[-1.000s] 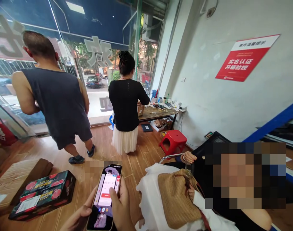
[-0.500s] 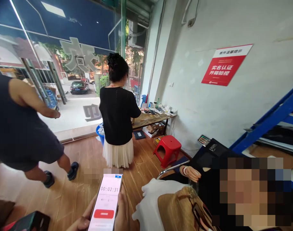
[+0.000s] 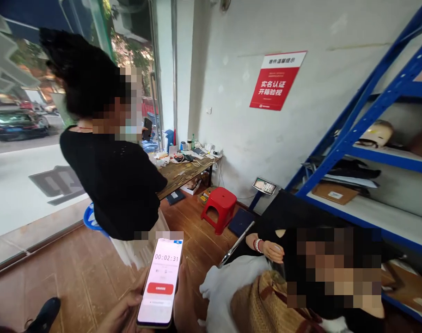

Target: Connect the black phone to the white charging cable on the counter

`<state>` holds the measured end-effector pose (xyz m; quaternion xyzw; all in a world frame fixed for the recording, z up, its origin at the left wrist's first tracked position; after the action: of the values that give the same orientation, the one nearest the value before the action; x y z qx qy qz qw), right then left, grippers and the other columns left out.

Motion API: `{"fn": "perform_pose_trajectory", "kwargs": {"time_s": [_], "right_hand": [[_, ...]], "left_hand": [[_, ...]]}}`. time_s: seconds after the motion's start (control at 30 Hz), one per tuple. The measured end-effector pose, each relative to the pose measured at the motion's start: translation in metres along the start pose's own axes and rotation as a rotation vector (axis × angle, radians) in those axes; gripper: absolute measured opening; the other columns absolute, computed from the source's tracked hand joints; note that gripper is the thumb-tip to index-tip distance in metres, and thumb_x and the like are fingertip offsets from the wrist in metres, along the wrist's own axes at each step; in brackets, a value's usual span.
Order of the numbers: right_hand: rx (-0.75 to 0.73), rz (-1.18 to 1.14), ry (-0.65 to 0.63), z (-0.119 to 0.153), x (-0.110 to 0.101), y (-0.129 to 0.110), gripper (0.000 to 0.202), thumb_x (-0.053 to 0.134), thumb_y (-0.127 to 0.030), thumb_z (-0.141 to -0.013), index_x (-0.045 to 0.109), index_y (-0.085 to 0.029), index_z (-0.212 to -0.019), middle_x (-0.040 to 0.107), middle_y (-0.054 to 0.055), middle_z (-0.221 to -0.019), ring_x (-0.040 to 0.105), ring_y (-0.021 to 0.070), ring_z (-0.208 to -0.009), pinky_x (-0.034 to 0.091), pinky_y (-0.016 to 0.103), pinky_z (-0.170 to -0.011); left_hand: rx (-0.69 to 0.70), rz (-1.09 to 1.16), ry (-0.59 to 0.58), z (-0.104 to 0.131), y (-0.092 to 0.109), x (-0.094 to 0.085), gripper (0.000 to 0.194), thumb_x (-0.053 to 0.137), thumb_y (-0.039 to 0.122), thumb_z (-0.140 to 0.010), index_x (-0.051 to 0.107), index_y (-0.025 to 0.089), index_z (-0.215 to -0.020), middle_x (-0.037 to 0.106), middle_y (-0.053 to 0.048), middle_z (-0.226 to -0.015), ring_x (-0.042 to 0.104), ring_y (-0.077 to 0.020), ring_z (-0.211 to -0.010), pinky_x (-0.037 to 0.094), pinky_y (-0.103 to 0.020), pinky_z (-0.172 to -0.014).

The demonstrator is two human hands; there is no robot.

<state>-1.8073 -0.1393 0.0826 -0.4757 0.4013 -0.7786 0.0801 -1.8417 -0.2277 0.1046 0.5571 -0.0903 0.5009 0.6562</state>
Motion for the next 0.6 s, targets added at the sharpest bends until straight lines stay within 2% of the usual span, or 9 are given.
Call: {"fn": "perform_pose_trajectory", "kwargs": {"time_s": [0.13,0.23,0.33,0.43,0.5,0.6], "right_hand": [[-0.07,-0.098,0.006,-0.038,0.002,-0.031,0.046,0.06,-0.065,-0.074,0.07,-0.023,-0.091,0.068,0.002,-0.07,0.058,0.017,-0.058,0.05,0.03,-0.056],[-0.123,-0.063,-0.014,-0.082,-0.015,-0.046,0.051,0.059,-0.07,-0.07,0.07,-0.024,-0.09,0.07,0.002,-0.072,0.06,0.0193,-0.061,0.053,0.035,-0.062],[-0.145,-0.017,0.047,-0.141,-0.05,-0.053,0.058,0.061,-0.073,-0.065,0.07,-0.024,-0.095,0.074,0.006,-0.091,0.066,0.0263,-0.088,0.052,0.041,-0.083],[-0.186,0.079,0.119,-0.209,-0.087,-0.068,0.063,0.058,-0.074,-0.068,0.069,-0.023,-0.103,0.072,0.007,-0.108,0.06,0.0295,-0.109,0.047,0.044,-0.097],[-0.194,0.144,0.114,-0.255,-0.101,-0.09,0.065,0.053,-0.075,-0.071,0.068,-0.023,-0.107,0.071,0.007,-0.109,0.062,0.0296,-0.106,0.049,0.044,-0.094],[-0.193,0.294,-0.019,-0.317,-0.103,-0.14,0.066,0.045,-0.074,-0.077,0.065,-0.022,-0.112,0.071,0.008,-0.106,0.064,0.0278,-0.097,0.051,0.042,-0.089]], "left_hand": [[-0.054,0.011,-0.102,-0.054,0.006,0.0,0.079,0.062,0.022,-0.067,0.037,0.033,-0.141,0.06,-0.007,-0.128,0.058,-0.0351,-0.112,0.053,-0.046,-0.086],[-0.121,0.02,-0.176,-0.102,0.009,0.0,0.079,0.058,0.025,-0.073,0.027,0.037,-0.145,0.058,-0.008,-0.131,0.058,-0.0345,-0.111,0.055,-0.047,-0.081],[-0.132,0.008,-0.193,-0.16,0.022,0.006,0.079,0.056,0.024,-0.078,0.02,0.038,-0.147,0.057,-0.009,-0.131,0.059,-0.0344,-0.11,0.056,-0.046,-0.077],[-0.1,-0.012,-0.184,-0.227,0.042,0.021,0.081,0.056,0.022,-0.078,0.018,0.038,-0.148,0.057,-0.01,-0.131,0.06,-0.0353,-0.109,0.058,-0.044,-0.075],[-0.071,-0.017,-0.157,-0.275,0.054,0.031,0.082,0.057,0.022,-0.079,0.016,0.037,-0.148,0.057,-0.01,-0.131,0.06,-0.036,-0.11,0.058,-0.045,-0.074],[-0.019,0.001,-0.105,-0.346,0.072,0.048,0.084,0.057,0.019,-0.079,0.013,0.038,-0.148,0.055,-0.01,-0.135,0.059,-0.0355,-0.112,0.058,-0.047,-0.077]]}}
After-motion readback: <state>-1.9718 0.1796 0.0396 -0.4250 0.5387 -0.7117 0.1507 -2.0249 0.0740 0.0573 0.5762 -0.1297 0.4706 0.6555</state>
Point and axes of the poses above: each hand's wrist, its own z-axis away from the middle knuckle, its own x-axis out of the palm, y = z × x, the point moved 6 cm from there along -z, towards the middle knuckle
